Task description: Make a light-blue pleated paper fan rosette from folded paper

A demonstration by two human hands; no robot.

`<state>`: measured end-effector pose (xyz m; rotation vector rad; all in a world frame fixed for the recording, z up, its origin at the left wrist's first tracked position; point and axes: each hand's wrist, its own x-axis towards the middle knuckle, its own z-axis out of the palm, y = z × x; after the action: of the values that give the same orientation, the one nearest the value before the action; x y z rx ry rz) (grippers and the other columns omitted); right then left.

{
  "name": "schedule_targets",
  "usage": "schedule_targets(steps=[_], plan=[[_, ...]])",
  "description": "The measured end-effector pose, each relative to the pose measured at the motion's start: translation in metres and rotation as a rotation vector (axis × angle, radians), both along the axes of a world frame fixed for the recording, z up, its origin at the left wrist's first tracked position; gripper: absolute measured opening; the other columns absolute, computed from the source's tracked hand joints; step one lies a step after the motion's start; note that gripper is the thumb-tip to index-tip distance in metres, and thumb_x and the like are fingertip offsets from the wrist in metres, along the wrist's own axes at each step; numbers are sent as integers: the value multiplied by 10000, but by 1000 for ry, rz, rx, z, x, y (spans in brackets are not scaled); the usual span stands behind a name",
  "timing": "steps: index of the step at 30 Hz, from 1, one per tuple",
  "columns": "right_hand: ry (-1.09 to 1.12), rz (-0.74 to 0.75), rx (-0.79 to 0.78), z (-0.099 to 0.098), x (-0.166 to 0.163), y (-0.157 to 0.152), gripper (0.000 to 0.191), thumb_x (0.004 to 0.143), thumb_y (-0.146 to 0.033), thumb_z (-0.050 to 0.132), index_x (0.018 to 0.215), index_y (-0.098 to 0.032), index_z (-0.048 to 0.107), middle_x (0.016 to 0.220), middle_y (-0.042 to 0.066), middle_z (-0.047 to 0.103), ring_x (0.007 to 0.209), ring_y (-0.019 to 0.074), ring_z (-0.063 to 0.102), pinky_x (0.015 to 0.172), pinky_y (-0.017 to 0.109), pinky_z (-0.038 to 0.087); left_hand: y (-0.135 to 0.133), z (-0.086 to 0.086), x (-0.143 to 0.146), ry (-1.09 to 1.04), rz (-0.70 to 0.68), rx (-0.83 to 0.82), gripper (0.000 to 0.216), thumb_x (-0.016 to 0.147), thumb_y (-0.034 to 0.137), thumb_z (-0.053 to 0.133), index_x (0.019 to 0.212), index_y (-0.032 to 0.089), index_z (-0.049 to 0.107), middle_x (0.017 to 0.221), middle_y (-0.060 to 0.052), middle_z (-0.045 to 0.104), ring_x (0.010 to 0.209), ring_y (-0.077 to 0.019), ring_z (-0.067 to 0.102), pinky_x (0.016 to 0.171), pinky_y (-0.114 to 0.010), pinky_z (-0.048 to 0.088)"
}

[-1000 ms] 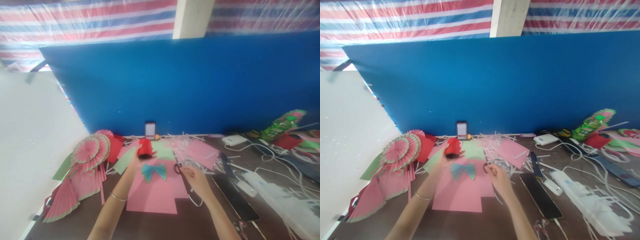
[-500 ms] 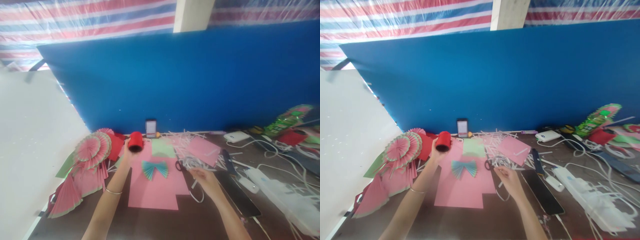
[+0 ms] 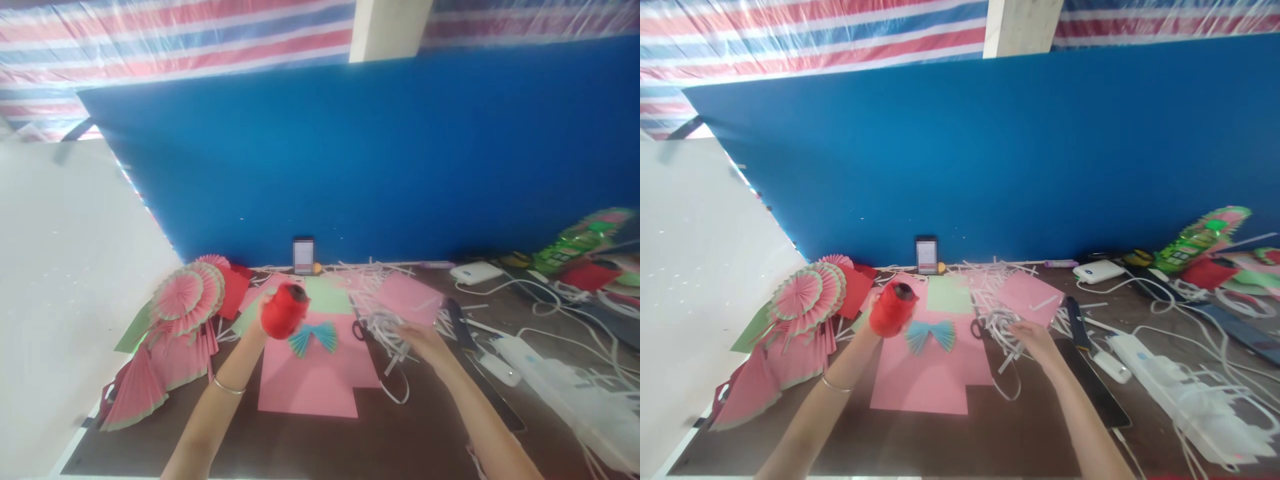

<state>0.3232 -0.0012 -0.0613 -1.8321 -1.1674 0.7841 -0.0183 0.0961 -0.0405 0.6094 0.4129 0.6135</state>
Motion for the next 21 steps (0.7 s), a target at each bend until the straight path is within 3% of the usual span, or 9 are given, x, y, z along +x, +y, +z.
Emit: schedule_targets(steps=[5,8,11,16,18,21], plan=[[-69,16,30,6,14,28,234,546,-402,641,586,-176,690,617,64,689,663,258,631,635,357,470,-17,18,3,224,-213,-30,597,580,504,517,943,37,603,768,-235,629,612,-359,603,579,-519,411],[-150,4,42,10,23,49,169,550,-350,625,544,-187,669,632,74,691,703,279,636,667,371,476,-24,32,5,188,-278,142,521,441,343,662,897,93,637,856,-206,656,743,-384,611,644,-501,435],[-275,16,43,13,29,66,184,619,-315,571,607,-166,678,756,116,706,782,288,639,721,382,479,-27,39,9,198,-347,251,483,378,183,684,858,127,659,877,-162,674,817,-371,612,711,-456,447],[-551,64,34,23,5,63,264,648,-264,570,841,-131,692,958,179,669,1011,365,557,887,491,388,-29,30,11,98,-255,261,500,444,210,664,936,121,642,926,-159,663,897,-372,596,727,-427,441],[-506,248,172,28,-23,48,404,661,-298,590,1039,-165,638,1156,158,593,1133,351,478,930,489,366,-29,22,13,47,-172,257,530,463,243,671,975,115,624,942,-165,655,885,-359,602,706,-401,443],[-107,555,268,34,-76,23,601,731,-378,569,1302,-281,408,1376,63,405,1251,267,373,942,423,393,-27,12,18,-12,-43,225,547,481,317,671,983,110,606,926,-166,649,823,-333,614,687,-387,441]])
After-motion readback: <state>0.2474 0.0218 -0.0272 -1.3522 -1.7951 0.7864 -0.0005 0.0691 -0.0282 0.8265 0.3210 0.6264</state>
